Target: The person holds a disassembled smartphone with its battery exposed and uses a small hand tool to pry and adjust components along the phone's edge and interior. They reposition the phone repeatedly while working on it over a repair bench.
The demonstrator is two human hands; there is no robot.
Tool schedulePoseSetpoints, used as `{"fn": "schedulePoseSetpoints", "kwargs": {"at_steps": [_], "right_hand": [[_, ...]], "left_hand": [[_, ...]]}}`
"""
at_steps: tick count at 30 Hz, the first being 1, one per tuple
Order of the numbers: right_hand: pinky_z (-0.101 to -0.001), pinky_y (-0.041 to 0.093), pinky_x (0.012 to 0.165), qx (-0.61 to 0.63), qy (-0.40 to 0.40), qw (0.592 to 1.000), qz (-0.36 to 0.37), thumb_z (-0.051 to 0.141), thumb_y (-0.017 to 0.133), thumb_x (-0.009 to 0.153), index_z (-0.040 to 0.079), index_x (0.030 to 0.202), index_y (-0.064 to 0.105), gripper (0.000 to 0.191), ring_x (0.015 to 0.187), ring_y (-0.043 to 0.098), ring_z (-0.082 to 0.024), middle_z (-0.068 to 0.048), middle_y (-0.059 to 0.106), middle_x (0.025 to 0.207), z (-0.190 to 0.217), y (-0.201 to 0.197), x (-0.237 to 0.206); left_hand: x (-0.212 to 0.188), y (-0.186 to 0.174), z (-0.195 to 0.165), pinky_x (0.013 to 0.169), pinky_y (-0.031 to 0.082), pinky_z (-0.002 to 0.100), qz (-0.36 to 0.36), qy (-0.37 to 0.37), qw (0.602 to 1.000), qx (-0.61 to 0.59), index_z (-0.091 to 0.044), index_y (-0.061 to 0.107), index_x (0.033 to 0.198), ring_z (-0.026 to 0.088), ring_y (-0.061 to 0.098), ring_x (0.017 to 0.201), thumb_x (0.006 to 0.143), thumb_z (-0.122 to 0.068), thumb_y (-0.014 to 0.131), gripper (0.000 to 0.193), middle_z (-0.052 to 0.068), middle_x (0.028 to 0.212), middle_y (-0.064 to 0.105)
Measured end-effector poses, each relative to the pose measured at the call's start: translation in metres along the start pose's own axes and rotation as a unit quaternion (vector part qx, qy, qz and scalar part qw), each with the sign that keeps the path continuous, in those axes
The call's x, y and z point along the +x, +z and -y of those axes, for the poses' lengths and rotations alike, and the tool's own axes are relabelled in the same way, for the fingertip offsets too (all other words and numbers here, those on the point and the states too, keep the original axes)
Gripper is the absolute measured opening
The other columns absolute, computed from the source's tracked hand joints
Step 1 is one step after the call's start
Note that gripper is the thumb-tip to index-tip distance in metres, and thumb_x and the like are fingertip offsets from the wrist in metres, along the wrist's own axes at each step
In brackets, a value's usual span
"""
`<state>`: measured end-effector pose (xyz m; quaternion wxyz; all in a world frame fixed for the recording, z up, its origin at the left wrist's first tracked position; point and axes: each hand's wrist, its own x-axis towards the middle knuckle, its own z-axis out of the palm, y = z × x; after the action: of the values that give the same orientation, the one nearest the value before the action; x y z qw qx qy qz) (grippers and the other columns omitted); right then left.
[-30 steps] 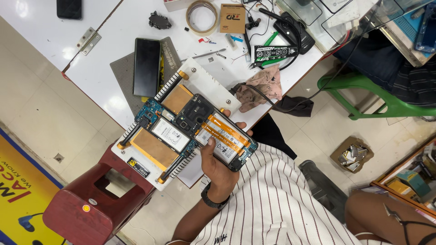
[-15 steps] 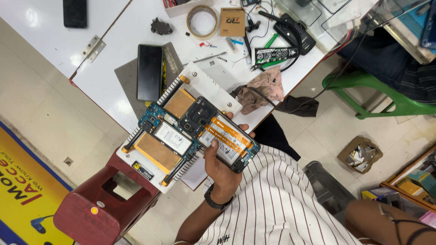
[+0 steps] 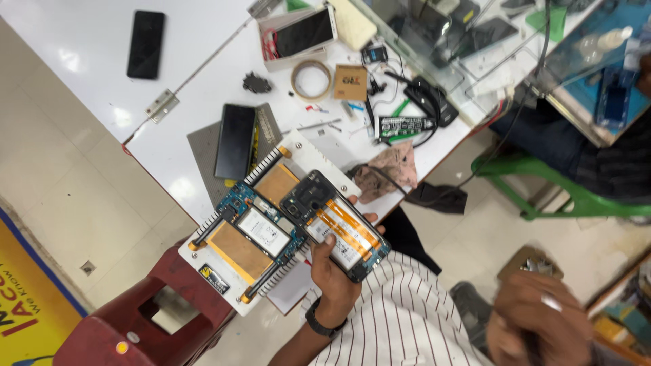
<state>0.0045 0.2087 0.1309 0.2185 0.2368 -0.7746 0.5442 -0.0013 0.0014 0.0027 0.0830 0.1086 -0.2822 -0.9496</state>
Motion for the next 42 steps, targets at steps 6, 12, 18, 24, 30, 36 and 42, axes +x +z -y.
{"fn": "schedulePoseSetpoints", "kwargs": {"at_steps": [6, 12, 18, 24, 30, 36, 42], "right_hand": [[-0.0283, 0.029, 0.040, -0.024, 0.001, 0.999, -0.029, 0.012, 0.071, 0.084, 0.005, 0.058, 0.047, 0.036, 0.039, 0.044, -0.010, -0.004, 0.049, 0.049, -0.057, 0.022, -0.046], [-0.0319, 0.036, 0.048, 0.009, 0.124, 0.992, -0.020, 0.024, 0.065, 0.092, 0.001, 0.061, 0.051, 0.041, 0.048, 0.048, -0.014, -0.008, 0.055, 0.056, -0.030, 0.035, -0.023], [-0.0389, 0.050, 0.071, 0.164, 0.048, 0.985, 0.019, 0.036, 0.050, 0.106, 0.000, 0.098, 0.056, 0.038, 0.080, 0.061, -0.024, -0.017, 0.062, 0.087, -0.117, 0.046, -0.069], [-0.0464, 0.056, 0.082, 0.330, 0.263, 0.889, 0.175, 0.031, 0.046, 0.107, -0.002, 0.142, 0.049, 0.049, 0.094, 0.069, -0.032, -0.026, 0.066, 0.114, -0.187, 0.036, -0.077], [-0.0359, 0.062, 0.081, 0.093, 0.179, 0.956, 0.215, 0.007, 0.063, 0.089, 0.007, 0.138, 0.053, 0.050, 0.115, 0.071, -0.028, -0.023, 0.053, 0.150, -0.185, 0.074, -0.060], [-0.0399, 0.052, 0.098, 0.115, 0.109, 0.952, 0.263, 0.005, 0.067, 0.090, 0.003, 0.139, 0.043, 0.055, 0.134, 0.059, -0.027, -0.018, 0.054, 0.150, -0.154, 0.105, -0.047], [-0.0387, 0.036, 0.114, -0.119, -0.164, 0.874, 0.442, 0.013, 0.054, 0.098, -0.004, 0.132, 0.045, 0.039, 0.133, 0.057, -0.020, -0.018, 0.061, 0.137, -0.144, 0.105, -0.028]], "left_hand": [[0.007, 0.006, -0.008, 0.086, 0.062, 0.055, -0.009, -0.012, 1.000, -0.005, 0.007, 0.040, 0.146, 0.042, 0.068, 0.110, 0.090, -0.026, 0.049, 0.065, 0.028, 0.141, 0.056], [0.005, 0.015, -0.018, 0.084, 0.064, 0.054, -0.030, -0.046, 0.998, -0.023, 0.008, 0.042, 0.141, 0.043, 0.070, 0.107, 0.087, -0.023, 0.050, 0.063, 0.029, 0.136, 0.058], [0.010, 0.015, -0.028, 0.083, 0.063, 0.053, 0.006, -0.054, 0.997, -0.053, 0.007, 0.043, 0.141, 0.040, 0.070, 0.104, 0.085, -0.025, 0.053, 0.065, 0.026, 0.135, 0.060], [0.016, 0.008, -0.050, 0.091, 0.062, 0.054, 0.072, -0.097, 0.981, -0.153, 0.007, 0.042, 0.145, 0.038, 0.068, 0.109, 0.086, -0.033, 0.053, 0.073, 0.025, 0.137, 0.058], [0.019, 0.003, -0.046, 0.097, 0.059, 0.054, 0.102, -0.088, 0.970, -0.202, 0.008, 0.040, 0.151, 0.038, 0.067, 0.116, 0.088, -0.035, 0.050, 0.077, 0.025, 0.143, 0.058], [0.013, 0.009, -0.032, 0.088, 0.062, 0.051, 0.064, -0.077, 0.970, -0.222, 0.009, 0.045, 0.147, 0.035, 0.069, 0.112, 0.093, -0.036, 0.048, 0.071, 0.026, 0.134, 0.062], [0.013, 0.021, -0.039, 0.084, 0.064, 0.048, 0.103, -0.088, 0.953, -0.273, 0.010, 0.050, 0.142, 0.035, 0.068, 0.102, 0.102, -0.051, 0.043, 0.073, 0.024, 0.114, 0.062]]}}
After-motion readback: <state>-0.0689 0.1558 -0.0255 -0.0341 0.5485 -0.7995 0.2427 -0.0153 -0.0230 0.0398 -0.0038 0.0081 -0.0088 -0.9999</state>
